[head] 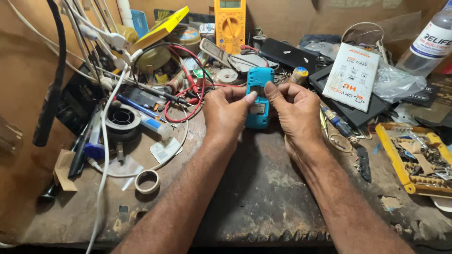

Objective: The person assembles a small blue remote control by hand. They place the internal circuit board into the case, align the halves, and press the edges to snap the case together. The person then rotates the remote to inspect the seams and buttons before setting it down.

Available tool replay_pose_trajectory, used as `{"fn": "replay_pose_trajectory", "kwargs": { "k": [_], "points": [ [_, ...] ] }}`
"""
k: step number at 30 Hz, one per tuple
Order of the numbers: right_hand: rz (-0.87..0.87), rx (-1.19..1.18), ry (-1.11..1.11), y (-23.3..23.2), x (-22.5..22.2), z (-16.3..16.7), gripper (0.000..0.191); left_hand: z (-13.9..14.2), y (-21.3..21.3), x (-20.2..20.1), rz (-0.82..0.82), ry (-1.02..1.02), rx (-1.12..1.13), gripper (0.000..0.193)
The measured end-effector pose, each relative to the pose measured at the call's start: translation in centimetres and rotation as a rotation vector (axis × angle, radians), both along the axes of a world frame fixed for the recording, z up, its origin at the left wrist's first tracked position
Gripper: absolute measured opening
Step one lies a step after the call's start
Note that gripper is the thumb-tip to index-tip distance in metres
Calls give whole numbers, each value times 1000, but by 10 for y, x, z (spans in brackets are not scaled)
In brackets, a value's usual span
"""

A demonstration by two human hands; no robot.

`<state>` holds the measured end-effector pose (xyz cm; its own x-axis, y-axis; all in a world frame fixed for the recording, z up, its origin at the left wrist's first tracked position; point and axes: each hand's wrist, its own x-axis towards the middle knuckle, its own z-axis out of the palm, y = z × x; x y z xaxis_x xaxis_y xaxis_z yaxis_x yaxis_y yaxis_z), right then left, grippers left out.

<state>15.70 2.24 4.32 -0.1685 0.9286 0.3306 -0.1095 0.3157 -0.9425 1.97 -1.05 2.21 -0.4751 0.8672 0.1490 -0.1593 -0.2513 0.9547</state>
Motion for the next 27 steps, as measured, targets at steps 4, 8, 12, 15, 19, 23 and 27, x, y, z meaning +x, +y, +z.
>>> {"fn": "replay_pose_trajectory", "kwargs": {
  "k": [4,8,12,15,19,23,27],
  "points": [
    [-70,39,-103,3,0,0,20,-1,-1,-2,69,111,-39,20],
    [-70,19,-64,2,-5,2,22,-2,0,-2,66,100,-43,19],
    [23,-1,-29,-6,-2,3,16,-6,4,-2,20,-101,102,20],
    [42,-40,-76,-7,-1,3,12,-8,5,-4,21,-172,126,22],
    [-31,62,-190,-4,-2,-1,13,-9,5,-6,40,-115,89,23],
    [30,-31,-146,0,1,-3,12,-8,6,-8,64,-45,75,23],
    [-8,-65,-14,2,3,0,13,-5,6,-2,-95,-81,142,26]
  ]
}}
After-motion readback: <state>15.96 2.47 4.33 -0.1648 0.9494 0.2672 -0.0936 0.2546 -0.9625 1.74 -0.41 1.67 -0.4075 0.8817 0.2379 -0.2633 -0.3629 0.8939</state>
